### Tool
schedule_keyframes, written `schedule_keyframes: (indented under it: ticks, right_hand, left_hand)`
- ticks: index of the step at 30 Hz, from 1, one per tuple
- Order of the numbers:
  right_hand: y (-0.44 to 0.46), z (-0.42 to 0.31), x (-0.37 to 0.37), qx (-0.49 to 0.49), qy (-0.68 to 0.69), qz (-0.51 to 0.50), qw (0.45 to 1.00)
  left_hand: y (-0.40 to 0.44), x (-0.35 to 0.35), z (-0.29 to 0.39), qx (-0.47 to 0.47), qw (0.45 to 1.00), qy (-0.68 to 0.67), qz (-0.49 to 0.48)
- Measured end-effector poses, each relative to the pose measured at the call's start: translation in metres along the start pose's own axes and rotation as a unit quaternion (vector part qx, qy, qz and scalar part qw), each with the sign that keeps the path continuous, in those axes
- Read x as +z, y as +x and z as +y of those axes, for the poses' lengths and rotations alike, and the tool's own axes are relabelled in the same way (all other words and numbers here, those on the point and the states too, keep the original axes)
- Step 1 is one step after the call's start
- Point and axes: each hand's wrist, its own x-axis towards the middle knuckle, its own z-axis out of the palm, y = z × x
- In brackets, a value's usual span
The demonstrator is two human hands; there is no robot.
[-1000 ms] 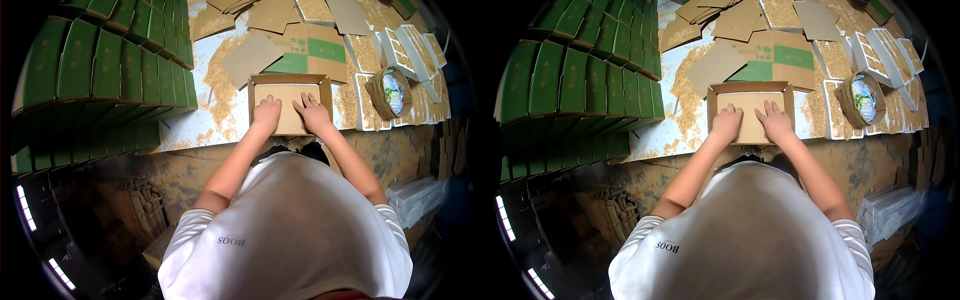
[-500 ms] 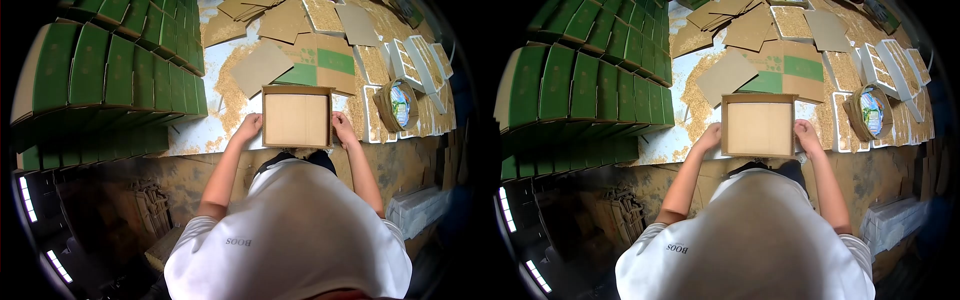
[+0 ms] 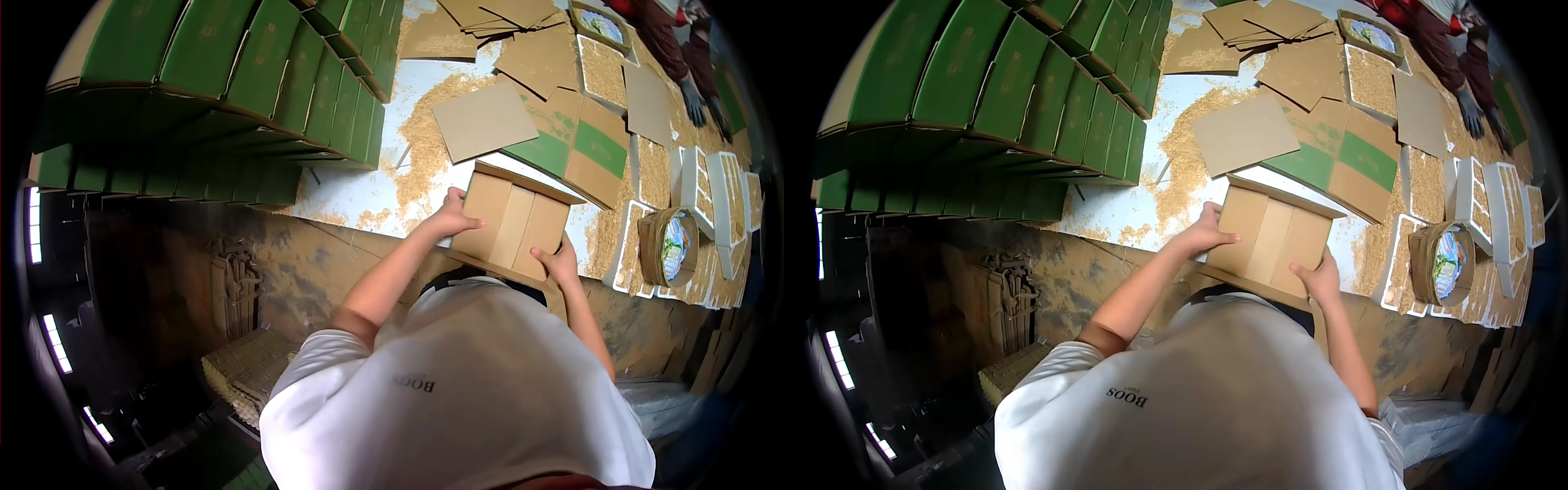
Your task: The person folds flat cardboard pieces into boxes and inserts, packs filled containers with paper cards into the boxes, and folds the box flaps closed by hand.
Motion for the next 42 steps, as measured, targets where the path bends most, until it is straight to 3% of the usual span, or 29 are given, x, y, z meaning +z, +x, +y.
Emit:
schedule_keyframes:
  ticks: [1, 2, 5, 10, 13, 14, 16, 19, 24, 26, 27, 29, 30, 31, 32, 33, 34, 36, 37, 39, 42]
  right_hand:
    - [-0.002, 0.000, 0.013, 0.004, -0.039, 0.003, 0.999]
    - [-0.001, -0.003, 0.023, 0.010, -0.042, -0.006, 0.999]
    - [0.013, -0.025, 0.052, -0.009, -0.065, -0.022, 0.998]
    - [0.052, -0.056, 0.071, -0.045, -0.177, -0.153, 0.971]
    - [0.067, -0.069, 0.077, 0.011, -0.086, -0.242, 0.966]
    - [0.068, -0.056, 0.085, 0.049, 0.034, -0.218, 0.974]
    - [0.070, -0.024, 0.107, 0.057, 0.065, -0.192, 0.978]
    - [0.056, -0.035, 0.115, 0.008, 0.071, -0.184, 0.980]
    - [0.046, -0.044, 0.104, -0.058, 0.081, -0.197, 0.975]
    - [0.046, -0.019, 0.106, -0.081, -0.052, -0.132, 0.987]
    - [0.048, -0.006, 0.106, -0.093, -0.118, -0.096, 0.984]
    - [0.067, -0.014, 0.088, -0.132, 0.014, -0.102, 0.986]
    - [0.082, -0.041, 0.075, -0.122, 0.152, -0.066, 0.979]
    - [0.103, -0.057, 0.061, -0.157, 0.029, 0.058, 0.986]
    - [0.125, -0.079, 0.053, -0.222, -0.181, 0.174, 0.942]
    - [0.144, -0.107, 0.049, -0.307, -0.248, 0.167, 0.904]
    - [0.168, -0.123, 0.049, -0.386, -0.303, 0.072, 0.868]
    - [0.190, -0.150, 0.067, -0.410, -0.494, -0.053, 0.765]
    - [0.207, -0.139, 0.075, -0.414, -0.527, -0.097, 0.736]
    - [0.230, -0.123, 0.088, -0.359, -0.548, -0.127, 0.745]
    - [0.244, -0.109, 0.093, -0.371, -0.540, -0.102, 0.749]
  left_hand:
    - [-0.002, 0.006, -0.003, -0.002, 0.982, 0.164, 0.094]
    - [-0.006, 0.006, -0.004, -0.011, 0.975, 0.155, 0.158]
    - [-0.021, -0.040, 0.000, -0.005, 0.983, 0.119, 0.141]
    - [-0.068, -0.071, 0.036, -0.098, 0.917, 0.331, 0.200]
    - [-0.069, -0.089, -0.008, -0.071, 0.959, 0.185, 0.204]
    - [-0.067, -0.090, -0.033, -0.068, 0.979, 0.068, 0.182]
    - [-0.064, -0.085, -0.076, -0.052, 0.976, -0.169, 0.130]
    - [-0.071, -0.065, -0.084, 0.018, 0.960, -0.191, 0.202]
    - [-0.074, -0.042, -0.105, 0.059, 0.967, -0.074, 0.237]
    - [-0.075, -0.034, -0.122, 0.083, 0.964, -0.067, 0.243]
    - [-0.076, -0.027, -0.126, 0.038, 0.955, -0.015, 0.293]
    - [-0.080, -0.013, -0.132, -0.046, 0.916, 0.092, 0.387]
    - [-0.077, -0.010, -0.130, -0.041, 0.923, 0.007, 0.382]
    - [-0.080, -0.005, -0.128, -0.045, 0.922, -0.079, 0.376]
    - [-0.086, 0.002, -0.128, -0.051, 0.913, -0.164, 0.369]
    - [-0.088, 0.008, -0.134, -0.071, 0.907, -0.206, 0.361]
    - [-0.089, 0.014, -0.145, -0.090, 0.899, -0.245, 0.351]
    - [-0.086, 0.019, -0.172, -0.135, 0.893, -0.309, 0.299]
    - [-0.083, 0.020, -0.186, -0.162, 0.891, -0.337, 0.258]
    - [-0.084, 0.019, -0.188, -0.160, 0.885, -0.389, 0.202]
    - [-0.093, 0.004, -0.152, -0.077, 0.867, -0.456, 0.187]
